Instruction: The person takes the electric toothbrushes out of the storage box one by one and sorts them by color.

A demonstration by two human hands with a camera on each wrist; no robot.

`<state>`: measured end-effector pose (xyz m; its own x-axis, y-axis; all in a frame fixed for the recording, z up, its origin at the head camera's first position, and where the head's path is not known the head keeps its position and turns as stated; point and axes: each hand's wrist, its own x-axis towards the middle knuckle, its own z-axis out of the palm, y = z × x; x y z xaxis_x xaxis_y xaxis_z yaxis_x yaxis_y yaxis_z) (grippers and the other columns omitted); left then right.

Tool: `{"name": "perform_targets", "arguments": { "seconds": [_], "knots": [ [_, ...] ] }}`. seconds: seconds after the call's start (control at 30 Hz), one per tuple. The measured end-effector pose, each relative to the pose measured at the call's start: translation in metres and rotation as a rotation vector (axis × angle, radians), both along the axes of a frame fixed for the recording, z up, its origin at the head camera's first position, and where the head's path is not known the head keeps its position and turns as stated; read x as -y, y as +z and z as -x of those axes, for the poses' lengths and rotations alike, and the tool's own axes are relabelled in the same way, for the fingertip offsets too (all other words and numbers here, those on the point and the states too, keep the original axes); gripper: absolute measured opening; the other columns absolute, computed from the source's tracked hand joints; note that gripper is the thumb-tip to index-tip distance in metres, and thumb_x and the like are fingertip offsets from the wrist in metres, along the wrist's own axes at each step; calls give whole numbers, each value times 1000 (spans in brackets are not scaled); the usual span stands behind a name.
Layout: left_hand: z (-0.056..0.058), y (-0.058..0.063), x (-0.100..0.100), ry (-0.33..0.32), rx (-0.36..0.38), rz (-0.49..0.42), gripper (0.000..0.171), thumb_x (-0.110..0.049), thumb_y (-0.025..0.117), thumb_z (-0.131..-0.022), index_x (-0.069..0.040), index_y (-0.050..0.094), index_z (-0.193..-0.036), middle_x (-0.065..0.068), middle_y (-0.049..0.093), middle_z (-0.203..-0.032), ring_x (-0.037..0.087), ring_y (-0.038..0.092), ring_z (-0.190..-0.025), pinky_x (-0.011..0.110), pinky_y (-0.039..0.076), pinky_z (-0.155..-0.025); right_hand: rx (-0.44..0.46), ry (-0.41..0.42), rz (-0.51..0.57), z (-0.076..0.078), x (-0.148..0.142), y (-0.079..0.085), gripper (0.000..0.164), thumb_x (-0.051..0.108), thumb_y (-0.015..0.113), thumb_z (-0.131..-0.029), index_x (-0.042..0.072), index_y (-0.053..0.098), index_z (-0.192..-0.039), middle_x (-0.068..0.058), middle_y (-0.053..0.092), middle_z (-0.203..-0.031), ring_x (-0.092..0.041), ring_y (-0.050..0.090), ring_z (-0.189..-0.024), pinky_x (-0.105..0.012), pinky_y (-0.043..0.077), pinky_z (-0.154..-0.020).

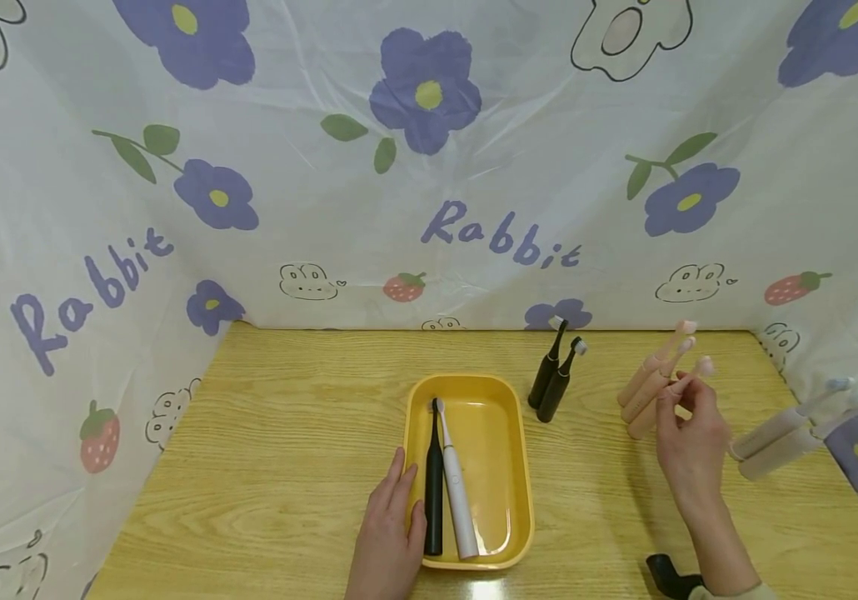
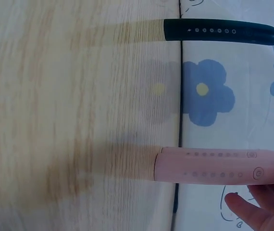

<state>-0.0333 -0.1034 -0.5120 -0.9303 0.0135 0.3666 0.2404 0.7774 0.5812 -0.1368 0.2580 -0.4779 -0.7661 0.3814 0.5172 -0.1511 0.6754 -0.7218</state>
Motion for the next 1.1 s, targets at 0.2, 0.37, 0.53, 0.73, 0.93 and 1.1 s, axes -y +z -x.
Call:
{"name": "perform_targets", "arguments": {
  "seconds": [0.2, 0.37, 0.53, 0.73, 0.93, 1.1],
  "knots": [
    [0, -1, 0, -4, -20, 7, 45, 2, 72, -88, 6, 62, -132, 20, 48, -153, 37, 58, -122, 52, 56, -93, 27, 13, -20, -2, 0, -2, 34, 7, 58, -101, -8, 57, -132, -25, 68, -111, -29, 67, -98, 1, 39, -74],
    [1, 0, 1, -8, -31, 8, 45, 3, 72, -88, 6, 62, -131, 21, 48, -153, 38, 59, -121, 53, 56, -92, 56, 23, -23, -4, 2, -3, 38, 5, 62, -99, -9, 55, -134, -30, 65, -115, -42, 65, -102, 0, 36, -75],
    [0, 1, 1, -9, -16, 3, 44, 3, 72, -88, 7, 62, -132, 21, 48, -153, 39, 58, -121, 53, 56, -92, 75, -11, 19, -7, 3, -2, 50, 8, 65, -98, -6, 47, -143, -26, 55, -134, -42, 59, -114, -19, 40, -82],
    [0, 3, 0, -13, -2, 2, 44, 3, 71, -89, 7, 61, -132, 22, 47, -153, 39, 58, -122, 53, 55, -93, -176, -77, 64, -5, 6, 8, 57, 6, 68, -92, -4, 43, -142, -15, 44, -143, -30, 41, -129, -28, 35, -97],
    [0, 2, 0, -12, 0, 3, 44, 3, 71, -89, 7, 61, -132, 22, 47, -153, 39, 58, -123, 53, 55, -93, -513, -20, 179, -9, 35, 44, 45, 6, 66, -87, -7, 50, -127, -3, 47, -134, -18, 44, -123, -27, 41, -102],
    [0, 1, 0, -10, -16, 10, 45, 3, 72, -88, 7, 61, -132, 22, 48, -152, 38, 58, -122, 52, 56, -93, -659, 157, 144, -15, 69, 67, 44, 11, 63, -88, -19, 49, -117, -19, 54, -125, -25, 52, -117, -27, 50, -99]
  ]
}}
